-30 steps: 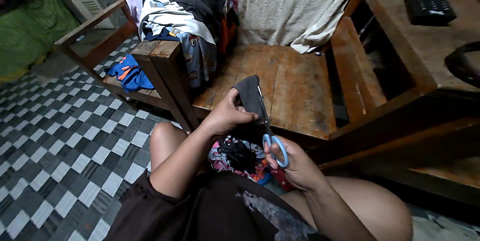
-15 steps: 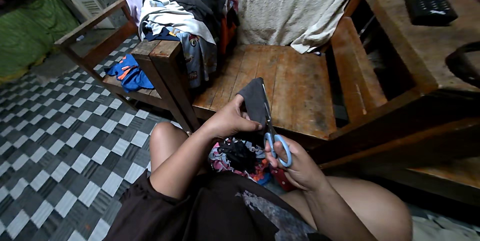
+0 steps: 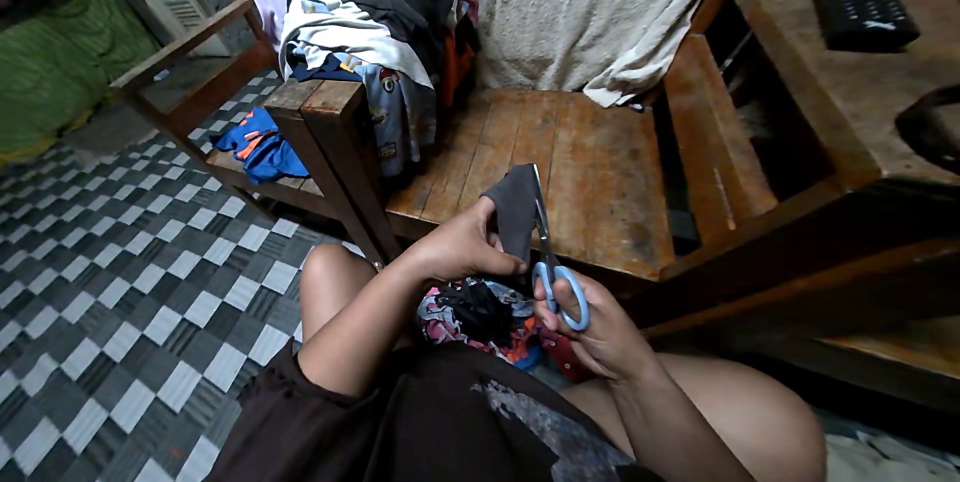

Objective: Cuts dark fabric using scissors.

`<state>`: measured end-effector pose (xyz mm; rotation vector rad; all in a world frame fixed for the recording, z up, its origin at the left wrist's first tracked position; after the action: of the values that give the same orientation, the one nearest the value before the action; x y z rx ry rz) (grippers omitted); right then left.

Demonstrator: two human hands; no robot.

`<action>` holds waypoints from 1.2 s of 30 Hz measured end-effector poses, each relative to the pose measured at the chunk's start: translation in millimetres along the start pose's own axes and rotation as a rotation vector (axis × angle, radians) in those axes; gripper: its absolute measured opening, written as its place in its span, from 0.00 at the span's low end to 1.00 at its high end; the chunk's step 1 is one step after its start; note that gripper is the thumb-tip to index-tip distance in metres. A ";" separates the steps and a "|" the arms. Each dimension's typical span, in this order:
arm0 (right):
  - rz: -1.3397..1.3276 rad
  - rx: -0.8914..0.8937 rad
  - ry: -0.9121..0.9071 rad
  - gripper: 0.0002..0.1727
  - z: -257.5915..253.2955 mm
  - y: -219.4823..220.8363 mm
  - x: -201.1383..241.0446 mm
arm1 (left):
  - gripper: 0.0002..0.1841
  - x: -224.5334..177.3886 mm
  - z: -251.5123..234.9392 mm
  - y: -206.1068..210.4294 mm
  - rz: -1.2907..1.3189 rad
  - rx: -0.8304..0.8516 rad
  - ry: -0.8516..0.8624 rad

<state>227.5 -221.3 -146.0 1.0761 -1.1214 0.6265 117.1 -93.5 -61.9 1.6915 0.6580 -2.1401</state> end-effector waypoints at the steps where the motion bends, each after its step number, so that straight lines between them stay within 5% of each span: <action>1: 0.002 -0.002 0.001 0.19 -0.1 -0.2 0.2 | 0.31 -0.4 0.3 0.0 -0.014 0.004 -0.003; 13: 0.066 -0.041 -0.007 0.06 -0.4 -0.9 1.5 | 0.34 5.6 0.1 -3.2 0.038 0.019 0.037; 18: 0.197 0.026 0.020 0.04 1.7 -0.4 3.8 | 0.22 25.2 -14.3 -9.5 0.480 -0.165 0.071; 20: 0.243 0.048 0.042 0.04 3.0 0.9 4.1 | 0.29 32.7 -26.6 -10.6 0.768 -0.198 -0.029; 24: 0.297 0.063 0.061 0.05 3.2 0.5 4.4 | 0.13 44.1 -42.4 -10.6 1.120 -0.044 -0.058; 27: 0.293 0.051 0.055 0.05 2.8 -1.7 5.2 | 0.08 44.5 -40.9 -9.7 1.133 -0.063 -0.048; 36: 0.190 0.086 0.059 0.09 2.0 -0.4 2.0 | 0.15 28.0 -21.1 -13.1 0.770 -0.292 0.088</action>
<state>227.8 -223.5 -144.2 1.0247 -1.1615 0.8582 120.7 -70.4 -91.1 1.5401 0.2485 -1.3678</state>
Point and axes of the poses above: each hand's wrist, its own z-axis away from the middle knuckle, its own y-axis out of the palm, x = y × z, the point moved 4 cm from there along -z, towards the middle knuckle, and after that the axes turned 9 degrees about -x, right-handed, at the moved point
